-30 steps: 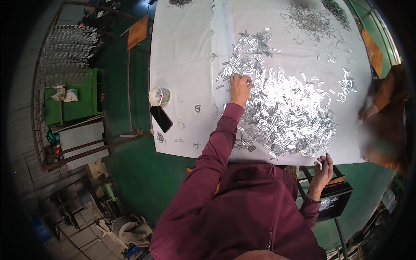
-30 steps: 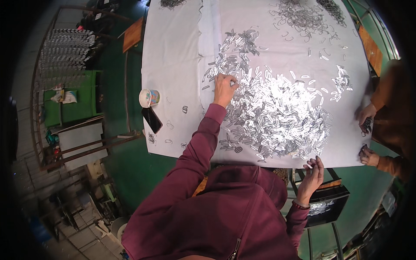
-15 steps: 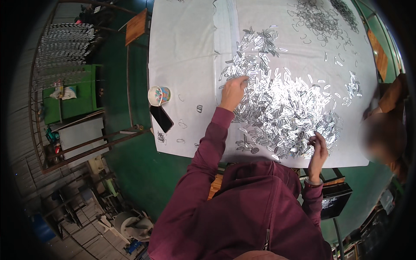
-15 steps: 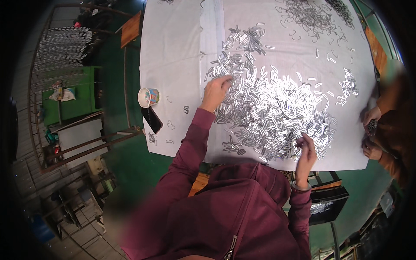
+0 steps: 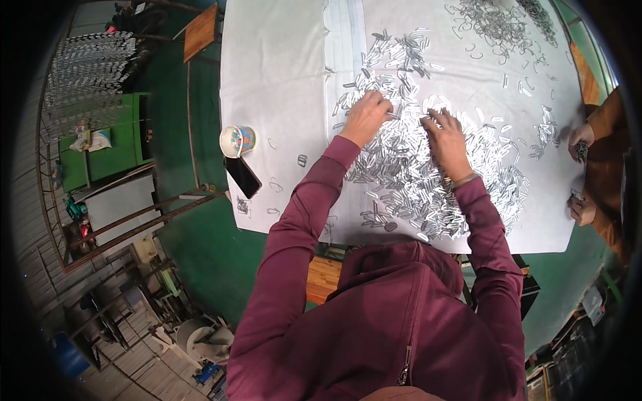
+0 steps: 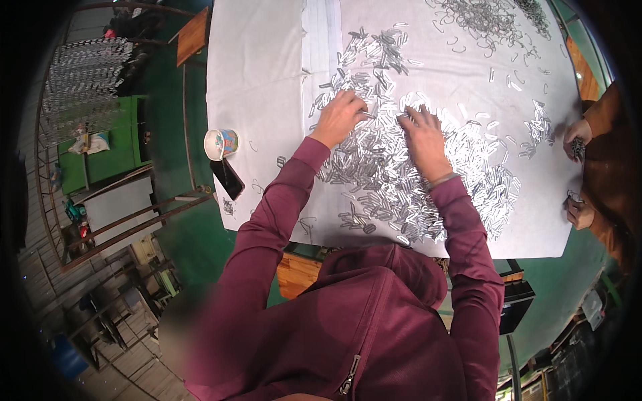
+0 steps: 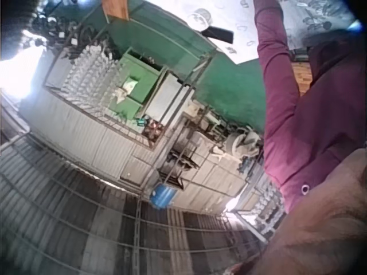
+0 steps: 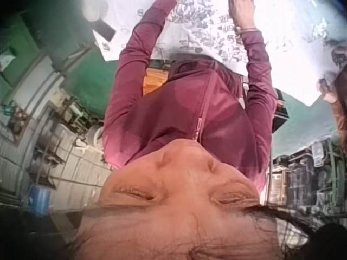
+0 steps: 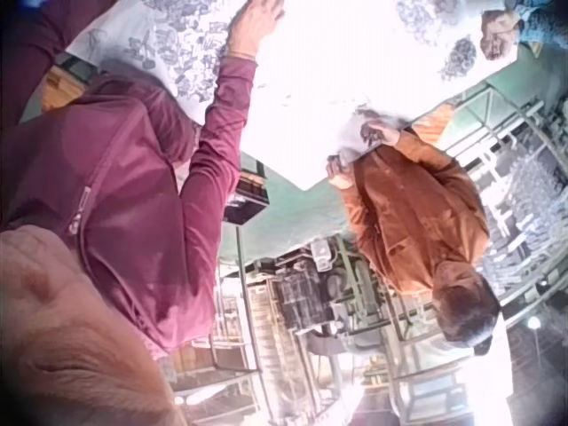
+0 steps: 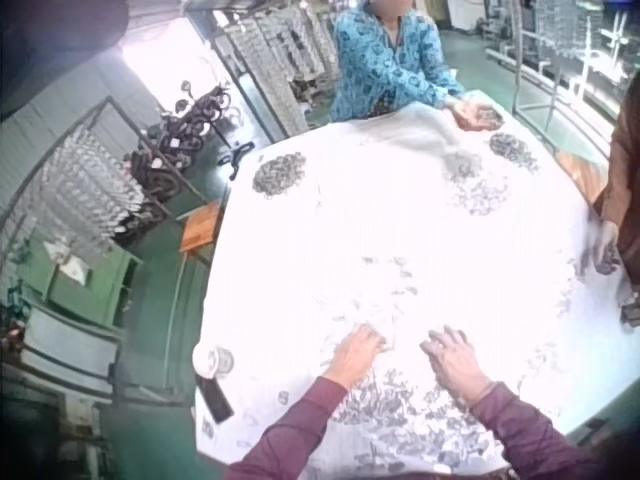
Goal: The person sorts small silver metal parts on a white table, picking them up and placing them into a black container. Another person also sorts parts at the same table. The camera wearer continues the repetitive sorting throughout the clip.
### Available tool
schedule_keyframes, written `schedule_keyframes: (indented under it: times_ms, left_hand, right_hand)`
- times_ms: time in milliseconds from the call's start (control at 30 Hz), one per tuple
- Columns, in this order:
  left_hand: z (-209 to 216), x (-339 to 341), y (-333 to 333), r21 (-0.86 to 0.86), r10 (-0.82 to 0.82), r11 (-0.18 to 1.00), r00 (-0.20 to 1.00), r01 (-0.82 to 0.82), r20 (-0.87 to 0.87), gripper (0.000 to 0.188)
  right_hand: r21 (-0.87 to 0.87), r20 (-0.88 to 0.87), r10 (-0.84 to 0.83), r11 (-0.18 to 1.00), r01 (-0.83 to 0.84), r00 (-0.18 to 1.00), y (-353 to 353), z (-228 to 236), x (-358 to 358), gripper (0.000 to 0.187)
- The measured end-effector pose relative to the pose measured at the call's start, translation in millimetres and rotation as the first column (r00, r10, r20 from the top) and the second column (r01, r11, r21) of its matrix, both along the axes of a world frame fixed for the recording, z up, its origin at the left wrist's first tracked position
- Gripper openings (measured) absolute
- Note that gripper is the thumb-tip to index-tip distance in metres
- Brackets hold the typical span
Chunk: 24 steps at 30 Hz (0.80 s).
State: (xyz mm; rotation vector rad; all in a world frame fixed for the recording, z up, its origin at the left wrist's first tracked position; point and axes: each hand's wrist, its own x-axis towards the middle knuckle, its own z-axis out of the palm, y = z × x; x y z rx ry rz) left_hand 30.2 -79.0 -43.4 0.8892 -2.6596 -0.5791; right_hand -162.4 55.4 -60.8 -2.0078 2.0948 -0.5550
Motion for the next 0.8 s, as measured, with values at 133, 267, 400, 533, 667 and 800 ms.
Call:
schedule_keyframes:
  times_ms: [133, 267, 400, 533, 667, 800]
  left_hand:
    - [10, 15, 7, 0.427, 0.348, 0.873, 0.913, -0.234, -0.211, 0.016]
    - [-2, 32, 12, 0.557, 0.569, 0.754, 0.77, -0.349, -0.287, 0.013]
    - [8, 46, 15, 0.971, 0.801, 0.107, 0.56, 0.216, -0.213, 0.021]
    - [19, 33, 29, 0.916, 0.816, 0.006, 0.527, 0.402, -0.237, 0.009]
    - [12, 30, 20, 0.953, 0.683, -0.01, 0.698, 0.301, -0.214, 0.009]
    - [2, 23, 15, 0.761, 0.509, 0.548, 0.86, -0.348, 0.027, 0.022]
  right_hand:
    - [-0.024, -0.028, -0.116, 0.993, 0.116, 0.993, 27, 9, -36, 0.02]
    - [0.082, 0.043, -0.156, 0.985, 0.152, 0.987, 30, 13, -47, 0.017]
    - [-0.036, 0.032, -0.132, 0.991, 0.133, 0.991, 10, 19, -18, 0.035]
    - [0.047, 0.074, 0.14, 0.988, -0.144, 0.987, -17, 23, 34, 0.039]
    - [0.142, -0.011, 0.037, 0.989, -0.035, 0.999, -2, 16, 19, 0.035]
    - [0.161, -0.062, 0.01, 0.987, 0.0, 0.998, 18, 15, -17, 0.035]
